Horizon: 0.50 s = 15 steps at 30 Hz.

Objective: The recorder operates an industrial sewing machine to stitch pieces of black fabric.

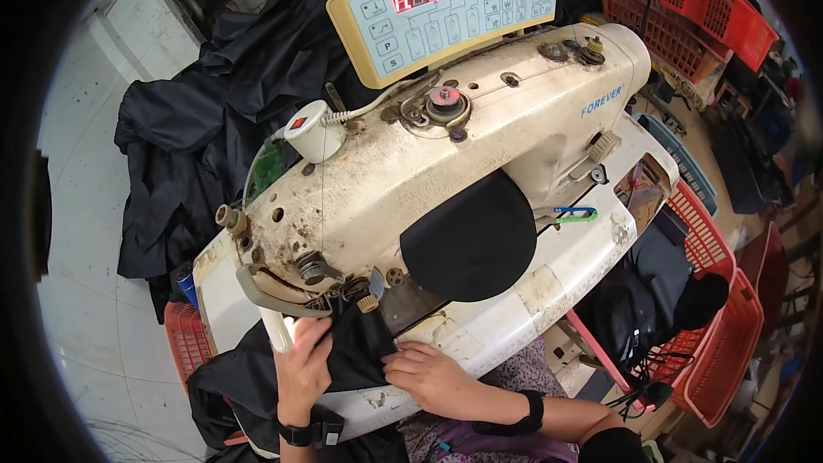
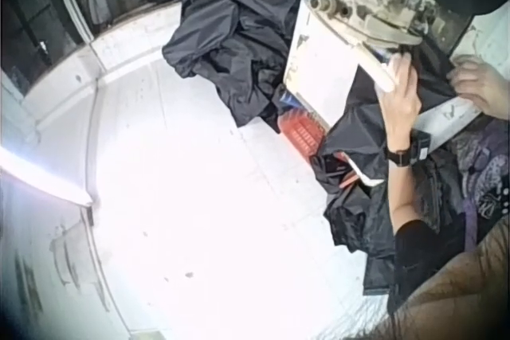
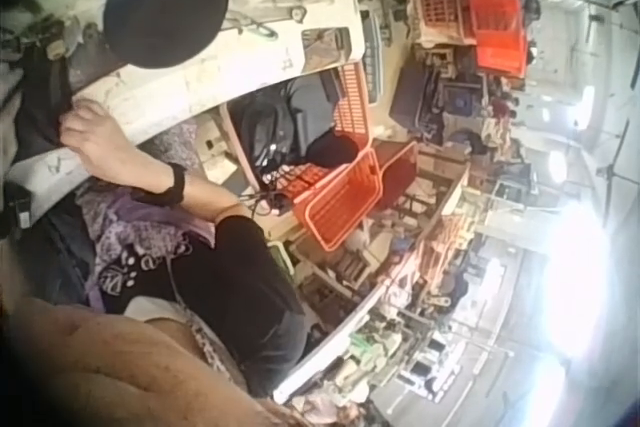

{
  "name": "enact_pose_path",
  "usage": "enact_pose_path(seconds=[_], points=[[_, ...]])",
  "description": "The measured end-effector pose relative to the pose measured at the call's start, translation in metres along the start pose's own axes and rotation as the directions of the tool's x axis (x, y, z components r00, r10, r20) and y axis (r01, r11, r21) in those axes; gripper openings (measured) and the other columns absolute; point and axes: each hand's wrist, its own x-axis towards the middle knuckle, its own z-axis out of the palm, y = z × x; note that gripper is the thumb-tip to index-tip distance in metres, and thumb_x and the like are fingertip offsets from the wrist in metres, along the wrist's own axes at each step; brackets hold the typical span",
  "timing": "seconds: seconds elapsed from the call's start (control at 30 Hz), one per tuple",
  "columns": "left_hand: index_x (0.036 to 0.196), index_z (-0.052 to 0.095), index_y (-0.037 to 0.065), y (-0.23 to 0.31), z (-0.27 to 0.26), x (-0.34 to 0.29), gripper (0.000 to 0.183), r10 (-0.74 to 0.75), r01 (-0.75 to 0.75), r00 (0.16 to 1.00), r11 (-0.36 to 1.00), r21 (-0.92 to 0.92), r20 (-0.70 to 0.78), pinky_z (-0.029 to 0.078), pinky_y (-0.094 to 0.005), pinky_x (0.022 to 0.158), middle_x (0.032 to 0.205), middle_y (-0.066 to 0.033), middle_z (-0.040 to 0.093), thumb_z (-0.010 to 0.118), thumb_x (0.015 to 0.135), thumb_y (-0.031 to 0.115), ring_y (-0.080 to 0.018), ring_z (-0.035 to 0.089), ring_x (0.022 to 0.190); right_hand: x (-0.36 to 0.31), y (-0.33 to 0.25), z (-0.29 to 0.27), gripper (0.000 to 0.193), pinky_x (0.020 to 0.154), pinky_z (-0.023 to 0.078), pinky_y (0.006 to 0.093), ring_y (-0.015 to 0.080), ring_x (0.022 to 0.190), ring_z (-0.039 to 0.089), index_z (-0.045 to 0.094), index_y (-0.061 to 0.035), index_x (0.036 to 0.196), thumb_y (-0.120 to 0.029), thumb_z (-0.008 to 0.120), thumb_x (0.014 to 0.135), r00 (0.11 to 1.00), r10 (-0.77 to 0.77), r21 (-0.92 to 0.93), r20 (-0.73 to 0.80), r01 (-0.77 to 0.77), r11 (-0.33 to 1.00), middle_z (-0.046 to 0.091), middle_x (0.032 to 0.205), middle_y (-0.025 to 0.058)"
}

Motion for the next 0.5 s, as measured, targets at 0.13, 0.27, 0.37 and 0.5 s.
enact_pose_path(seconds=[0.13, 0.27, 0.37, 0.5], points=[[0.094, 0.057, -0.004, -0.001, 0.009, -0.006, 0.02, -0.088, 0.103, 0.987, 0.989, -0.108, 0.136, 0.048, -0.0439, 0.088, 0.1, -0.0193, 0.061, 0.063, 0.075, -0.003, -0.0405, 0.059, 0.095, 0.0, -0.002, -0.003, 0.019, 0.106, 0.041, 0.0405, 0.0226, 0.112, 0.06, 0.064, -0.0024, 0.093, 0.0, 0.063, 0.074, 1.0, -0.011, -0.033, 0.011, 0.012, 0.999, 0.065, 0.104, 0.0071], [0.098, 0.063, -0.001, 0.011, 0.012, 0.007, 0.02, -0.348, 0.378, 0.926, 0.867, -0.324, 0.146, 0.047, -0.0412, 0.076, 0.09, -0.0189, 0.06, 0.07, 0.084, 0.01, -0.0379, 0.058, 0.087, 0.001, -0.003, -0.001, 0.019, 0.106, 0.041, 0.0408, 0.0224, 0.115, 0.059, 0.064, -0.0028, 0.092, 0.0, 0.063, 0.073, 1.0, -0.006, -0.058, 0.016, 0.007, 0.998, 0.064, 0.107, 0.007], [0.105, 0.068, 0.003, 0.018, 0.013, 0.021, 0.025, -0.282, 0.328, 0.94, 0.898, -0.293, 0.19, 0.045, -0.0391, 0.073, 0.085, -0.0156, 0.058, 0.073, 0.082, 0.013, -0.0356, 0.057, 0.081, 0.0, -0.005, -0.001, 0.02, 0.106, 0.041, 0.0414, 0.0228, 0.117, 0.059, 0.064, -0.0032, 0.093, 0.0, 0.063, 0.073, 1.0, -0.01, -0.094, 0.008, 0.011, 0.996, 0.064, 0.109, 0.0074], [0.106, 0.073, 0.007, 0.022, 0.014, 0.017, 0.038, -0.206, 0.236, 0.945, 0.967, -0.093, 0.253, 0.041, -0.0411, 0.078, 0.092, -0.0086, 0.057, 0.068, 0.069, -0.001, -0.03, 0.055, 0.085, -0.003, -0.005, -0.001, 0.022, 0.107, 0.041, 0.0427, 0.0238, 0.119, 0.058, 0.064, -0.0032, 0.094, -0.001, 0.064, 0.072, 1.0, -0.029, -0.134, -0.006, 0.028, 0.991, 0.065, 0.113, 0.0084]])
